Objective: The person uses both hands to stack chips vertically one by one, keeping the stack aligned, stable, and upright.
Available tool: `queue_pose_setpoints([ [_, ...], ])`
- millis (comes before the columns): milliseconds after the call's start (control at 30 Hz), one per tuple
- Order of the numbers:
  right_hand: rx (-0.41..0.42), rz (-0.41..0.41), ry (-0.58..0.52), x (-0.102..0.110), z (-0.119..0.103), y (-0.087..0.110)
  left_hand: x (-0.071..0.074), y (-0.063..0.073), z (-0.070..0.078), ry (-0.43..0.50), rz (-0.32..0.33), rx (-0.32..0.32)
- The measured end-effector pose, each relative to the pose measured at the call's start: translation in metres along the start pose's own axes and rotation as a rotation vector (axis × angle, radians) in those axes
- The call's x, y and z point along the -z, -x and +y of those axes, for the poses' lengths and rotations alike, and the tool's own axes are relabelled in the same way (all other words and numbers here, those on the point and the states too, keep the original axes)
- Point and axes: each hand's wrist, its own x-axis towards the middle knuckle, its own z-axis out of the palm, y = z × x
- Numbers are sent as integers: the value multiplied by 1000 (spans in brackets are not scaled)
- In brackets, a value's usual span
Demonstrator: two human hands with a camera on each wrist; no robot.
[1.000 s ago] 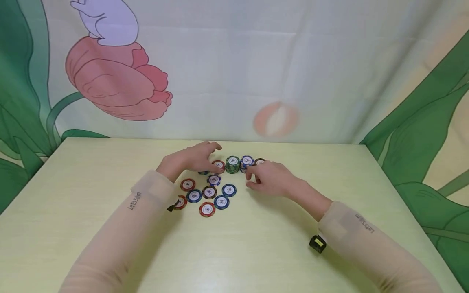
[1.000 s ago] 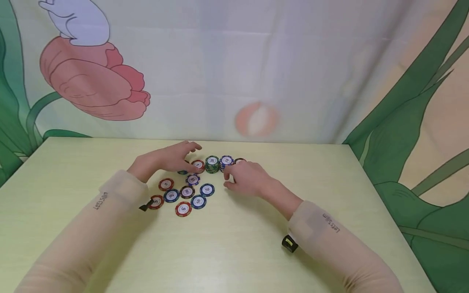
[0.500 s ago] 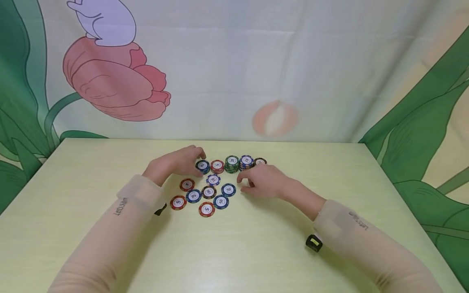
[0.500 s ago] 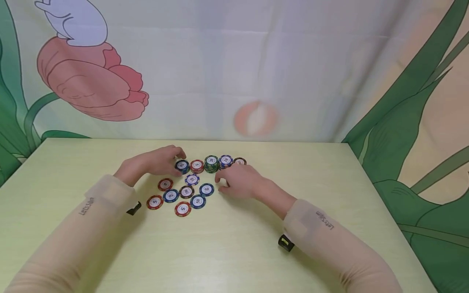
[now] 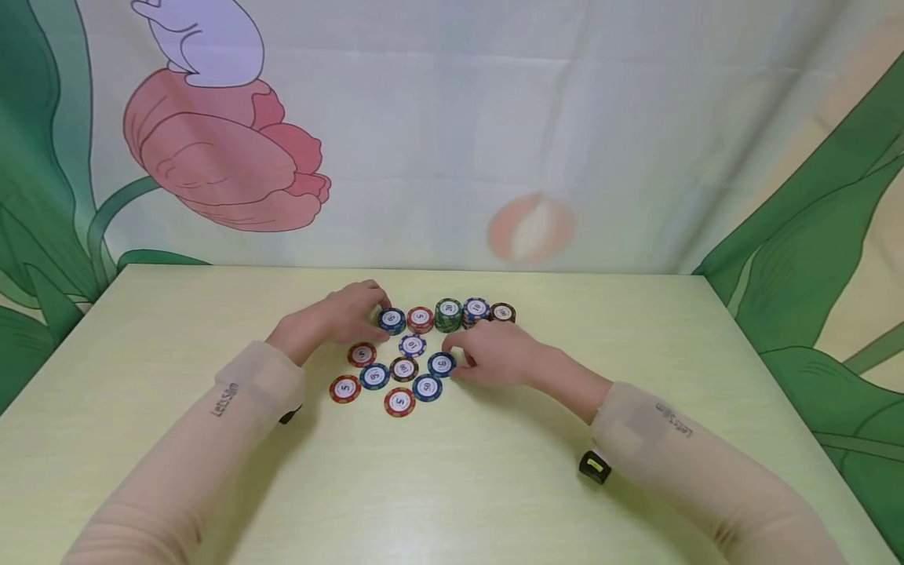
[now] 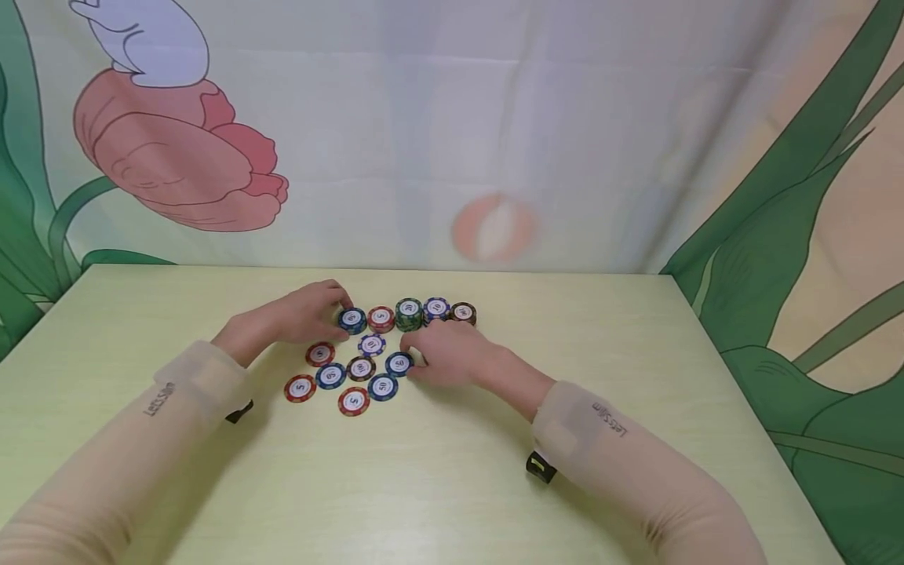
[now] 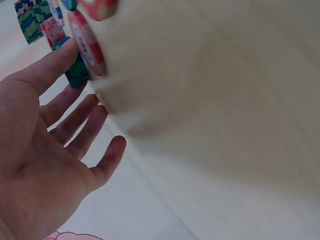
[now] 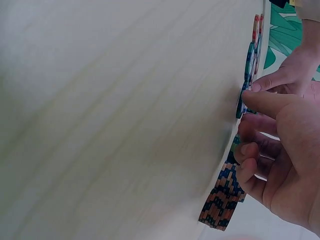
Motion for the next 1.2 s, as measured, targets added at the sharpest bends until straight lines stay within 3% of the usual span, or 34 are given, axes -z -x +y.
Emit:
queue_pose_setpoints([
  [533, -40, -37, -8, 2, -10, -8, -7, 3, -8, 46, 58, -63],
  [1200, -45, -33, 61, 0, -12, -14, -7, 0, -12, 71, 69, -42],
])
